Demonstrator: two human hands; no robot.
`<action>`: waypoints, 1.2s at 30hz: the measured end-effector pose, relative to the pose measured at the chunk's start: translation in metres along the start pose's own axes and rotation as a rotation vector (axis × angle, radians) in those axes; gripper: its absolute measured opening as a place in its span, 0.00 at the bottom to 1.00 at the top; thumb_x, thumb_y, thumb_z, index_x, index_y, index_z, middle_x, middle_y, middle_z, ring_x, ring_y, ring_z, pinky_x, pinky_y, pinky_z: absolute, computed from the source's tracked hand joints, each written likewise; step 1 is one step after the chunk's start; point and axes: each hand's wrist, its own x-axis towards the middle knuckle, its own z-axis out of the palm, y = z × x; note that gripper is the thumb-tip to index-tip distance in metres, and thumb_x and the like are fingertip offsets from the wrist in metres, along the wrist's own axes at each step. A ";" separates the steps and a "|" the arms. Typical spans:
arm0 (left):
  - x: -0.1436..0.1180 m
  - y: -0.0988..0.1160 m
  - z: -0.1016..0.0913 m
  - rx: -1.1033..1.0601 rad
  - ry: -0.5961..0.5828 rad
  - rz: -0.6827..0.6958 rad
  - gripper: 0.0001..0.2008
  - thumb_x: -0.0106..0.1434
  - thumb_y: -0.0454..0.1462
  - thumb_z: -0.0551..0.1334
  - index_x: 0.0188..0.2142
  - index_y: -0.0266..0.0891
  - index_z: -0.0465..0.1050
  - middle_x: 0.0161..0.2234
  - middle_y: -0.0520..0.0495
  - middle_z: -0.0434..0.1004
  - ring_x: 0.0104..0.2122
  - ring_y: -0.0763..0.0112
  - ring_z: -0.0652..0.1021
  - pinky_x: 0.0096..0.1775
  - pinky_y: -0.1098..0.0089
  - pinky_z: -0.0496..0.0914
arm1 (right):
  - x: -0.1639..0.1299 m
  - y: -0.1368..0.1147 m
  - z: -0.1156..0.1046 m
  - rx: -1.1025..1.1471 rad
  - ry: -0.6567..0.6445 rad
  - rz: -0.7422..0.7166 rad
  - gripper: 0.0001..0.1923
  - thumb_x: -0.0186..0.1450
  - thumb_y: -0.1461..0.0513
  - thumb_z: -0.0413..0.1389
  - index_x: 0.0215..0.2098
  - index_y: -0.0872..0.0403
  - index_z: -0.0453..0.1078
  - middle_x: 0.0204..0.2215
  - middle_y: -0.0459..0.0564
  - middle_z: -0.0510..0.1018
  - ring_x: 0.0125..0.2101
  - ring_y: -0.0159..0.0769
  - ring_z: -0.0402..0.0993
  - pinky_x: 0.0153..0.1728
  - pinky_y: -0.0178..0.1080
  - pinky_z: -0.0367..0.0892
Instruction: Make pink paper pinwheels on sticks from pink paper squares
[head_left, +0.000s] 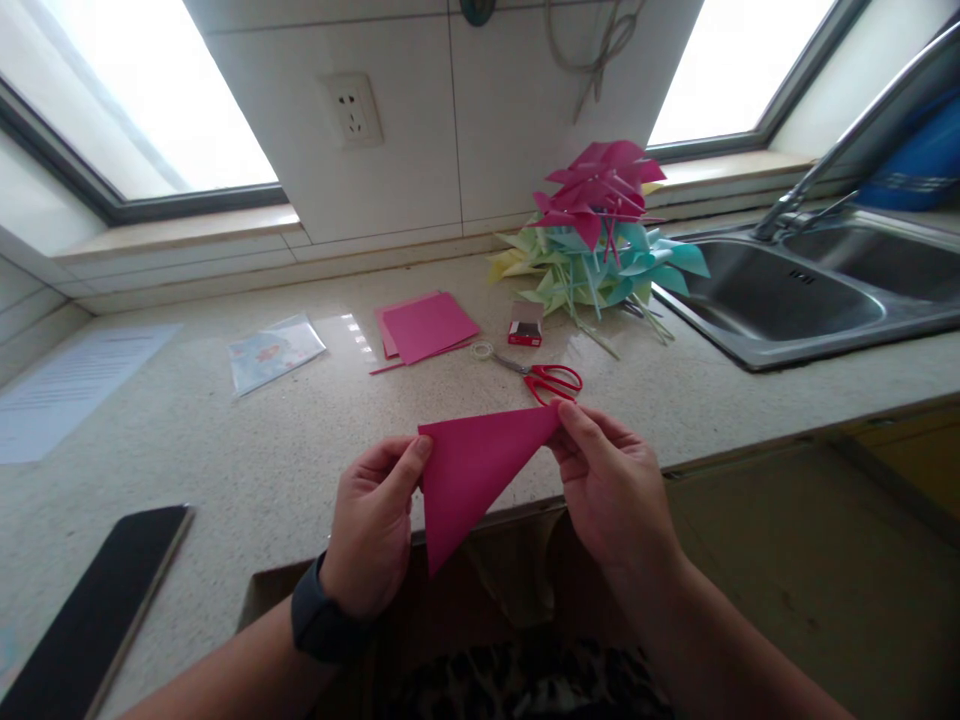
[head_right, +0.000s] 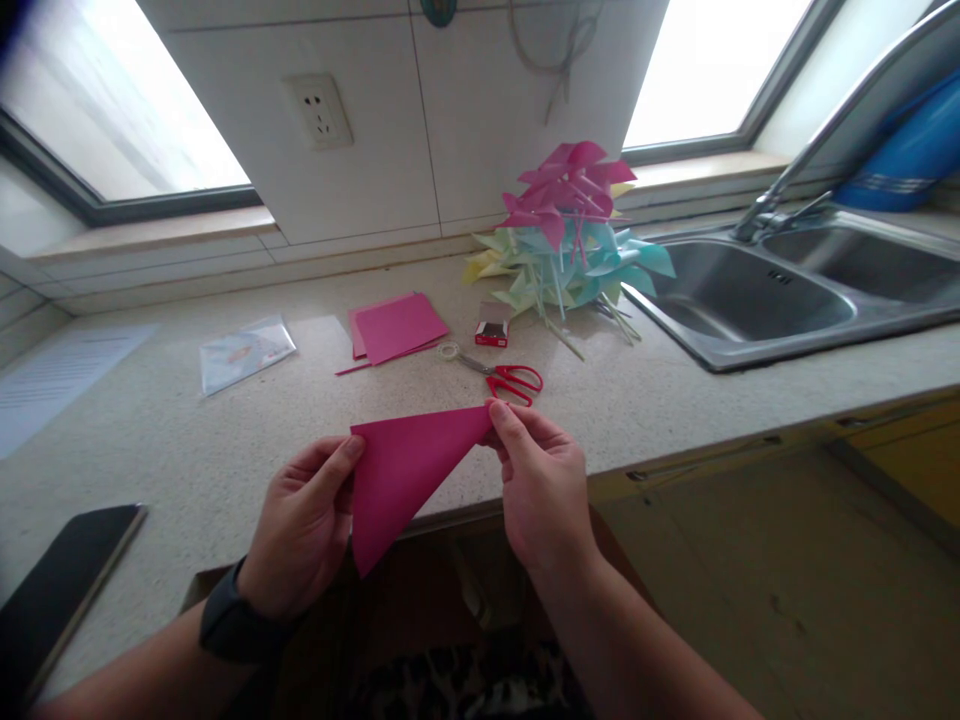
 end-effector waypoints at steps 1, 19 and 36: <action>0.000 0.001 0.000 -0.004 0.000 -0.001 0.11 0.54 0.43 0.75 0.30 0.38 0.81 0.25 0.53 0.76 0.24 0.79 0.71 0.27 0.78 0.66 | 0.000 0.000 0.000 -0.001 0.003 0.000 0.07 0.54 0.60 0.72 0.29 0.53 0.82 0.26 0.47 0.84 0.27 0.29 0.77 0.33 0.33 0.74; -0.002 0.000 0.000 -0.007 -0.021 -0.004 0.11 0.55 0.42 0.75 0.29 0.38 0.80 0.25 0.52 0.76 0.25 0.78 0.71 0.28 0.77 0.67 | 0.005 0.001 -0.001 0.080 0.019 0.000 0.05 0.55 0.63 0.71 0.27 0.53 0.80 0.26 0.45 0.83 0.27 0.27 0.78 0.34 0.30 0.75; -0.001 0.000 0.001 -0.034 -0.008 0.018 0.10 0.54 0.41 0.75 0.29 0.37 0.81 0.26 0.51 0.78 0.25 0.77 0.73 0.29 0.77 0.68 | 0.011 0.003 -0.007 0.059 0.015 -0.052 0.04 0.59 0.60 0.68 0.29 0.52 0.79 0.28 0.45 0.83 0.27 0.29 0.78 0.34 0.33 0.75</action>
